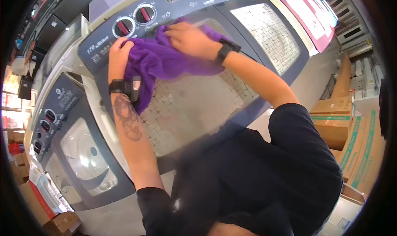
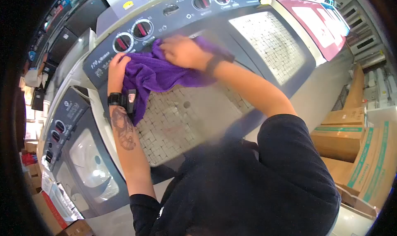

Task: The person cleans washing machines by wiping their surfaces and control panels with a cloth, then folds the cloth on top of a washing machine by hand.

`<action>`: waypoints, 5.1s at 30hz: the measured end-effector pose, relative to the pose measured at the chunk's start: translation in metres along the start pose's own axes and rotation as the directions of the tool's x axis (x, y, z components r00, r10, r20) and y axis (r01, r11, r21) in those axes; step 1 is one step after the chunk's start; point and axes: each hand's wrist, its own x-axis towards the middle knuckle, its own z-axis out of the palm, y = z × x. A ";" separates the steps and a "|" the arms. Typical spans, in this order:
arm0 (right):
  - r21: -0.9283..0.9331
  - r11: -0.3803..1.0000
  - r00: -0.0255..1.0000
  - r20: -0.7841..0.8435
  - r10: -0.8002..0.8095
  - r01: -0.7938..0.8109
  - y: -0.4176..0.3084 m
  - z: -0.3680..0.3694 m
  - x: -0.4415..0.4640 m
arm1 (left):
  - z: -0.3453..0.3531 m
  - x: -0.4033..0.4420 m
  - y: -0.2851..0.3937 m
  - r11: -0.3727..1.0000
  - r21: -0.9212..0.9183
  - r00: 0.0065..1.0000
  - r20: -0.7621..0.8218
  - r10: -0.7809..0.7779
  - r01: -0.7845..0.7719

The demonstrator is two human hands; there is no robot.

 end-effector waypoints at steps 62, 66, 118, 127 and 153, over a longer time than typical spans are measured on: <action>-0.567 0.633 0.722 0.094 0.686 -0.528 -0.081 -0.118 -0.233 | 0.058 -0.005 0.037 0.975 0.221 0.854 0.508 -0.111 -0.004; -0.519 0.634 0.681 0.129 0.721 -0.573 -0.142 -0.102 -0.212 | 0.053 -0.001 0.039 0.969 0.168 0.879 0.414 -0.236 0.181; -0.241 0.932 0.827 0.437 0.354 -0.271 -0.151 -0.095 -0.193 | 0.000 -0.372 0.091 0.659 0.553 0.860 -0.329 -0.389 0.510; -0.120 0.982 0.725 0.663 0.189 -0.147 -0.138 -0.107 -0.175 | 0.047 -0.394 0.080 0.645 0.602 0.849 -0.509 -0.144 0.470; -0.062 0.909 0.718 0.636 -0.283 0.412 -0.085 0.020 0.025 | 0.020 -0.363 0.071 0.874 0.370 0.828 -0.558 -0.062 0.315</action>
